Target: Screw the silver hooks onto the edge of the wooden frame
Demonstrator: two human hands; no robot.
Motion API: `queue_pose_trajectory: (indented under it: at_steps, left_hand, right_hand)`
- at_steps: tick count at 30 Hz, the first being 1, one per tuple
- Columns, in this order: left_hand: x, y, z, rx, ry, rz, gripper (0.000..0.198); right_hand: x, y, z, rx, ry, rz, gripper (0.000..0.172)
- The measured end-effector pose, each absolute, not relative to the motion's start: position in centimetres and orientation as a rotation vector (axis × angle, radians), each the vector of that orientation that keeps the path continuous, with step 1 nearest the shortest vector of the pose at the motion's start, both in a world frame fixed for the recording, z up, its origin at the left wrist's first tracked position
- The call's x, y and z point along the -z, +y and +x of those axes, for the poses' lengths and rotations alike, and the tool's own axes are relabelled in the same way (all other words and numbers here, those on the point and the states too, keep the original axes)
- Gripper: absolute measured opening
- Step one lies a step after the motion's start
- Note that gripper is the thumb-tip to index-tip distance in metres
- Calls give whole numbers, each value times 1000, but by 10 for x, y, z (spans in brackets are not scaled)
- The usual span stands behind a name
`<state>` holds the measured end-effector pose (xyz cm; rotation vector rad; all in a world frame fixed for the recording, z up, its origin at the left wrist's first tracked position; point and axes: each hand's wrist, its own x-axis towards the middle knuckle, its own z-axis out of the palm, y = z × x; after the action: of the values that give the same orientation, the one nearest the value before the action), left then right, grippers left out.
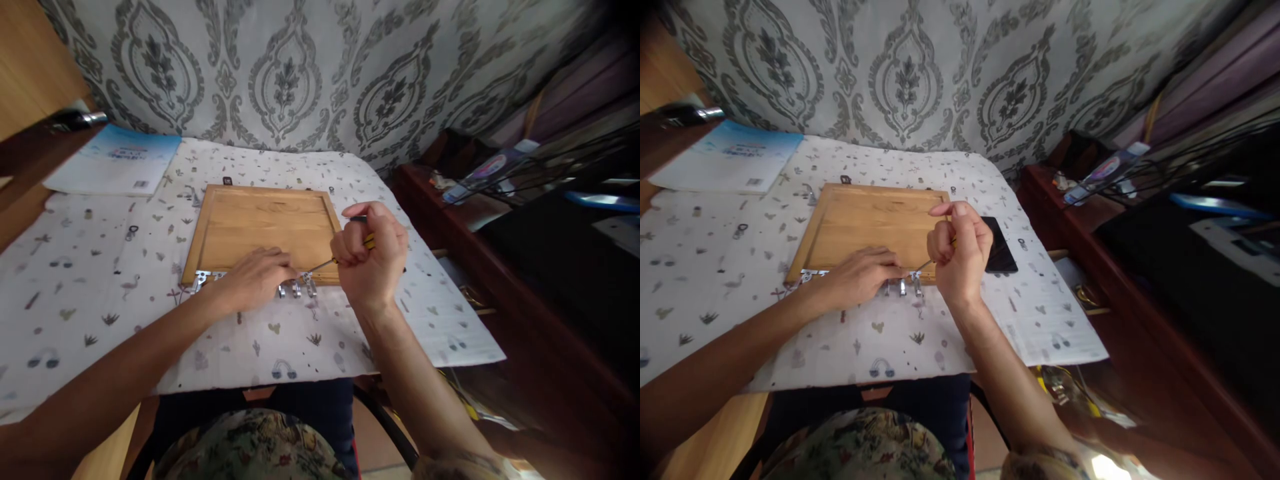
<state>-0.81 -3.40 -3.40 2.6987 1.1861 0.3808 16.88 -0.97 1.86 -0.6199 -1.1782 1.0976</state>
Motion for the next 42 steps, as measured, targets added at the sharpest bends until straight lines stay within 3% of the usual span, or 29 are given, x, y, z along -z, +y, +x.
queue_pose_trajectory:
  at_steps: [20, 27, 31, 37, 42]
  left_hand:
    - [33, -35, -8, -382, 1183, 2699, 39]
    - [35, -35, -10, -348, 1194, 2694, 42]
    - [36, -35, -10, -379, 1195, 2718, 38]
    - [33, -35, -8, -331, 1199, 2686, 40]
    - [33, -34, -8, -329, 1195, 2678, 41]
  right_hand:
    - [-16, -13, 162, -1119, -1163, -670, 24]
    - [-13, -21, 145, -954, -1141, -754, 39]
    - [-16, -14, 154, -1097, -1230, -746, 47]
    - [-18, -2, 176, -1386, -1477, -561, 44]
    - [-15, 6, 177, -1512, -1489, -479, 62]
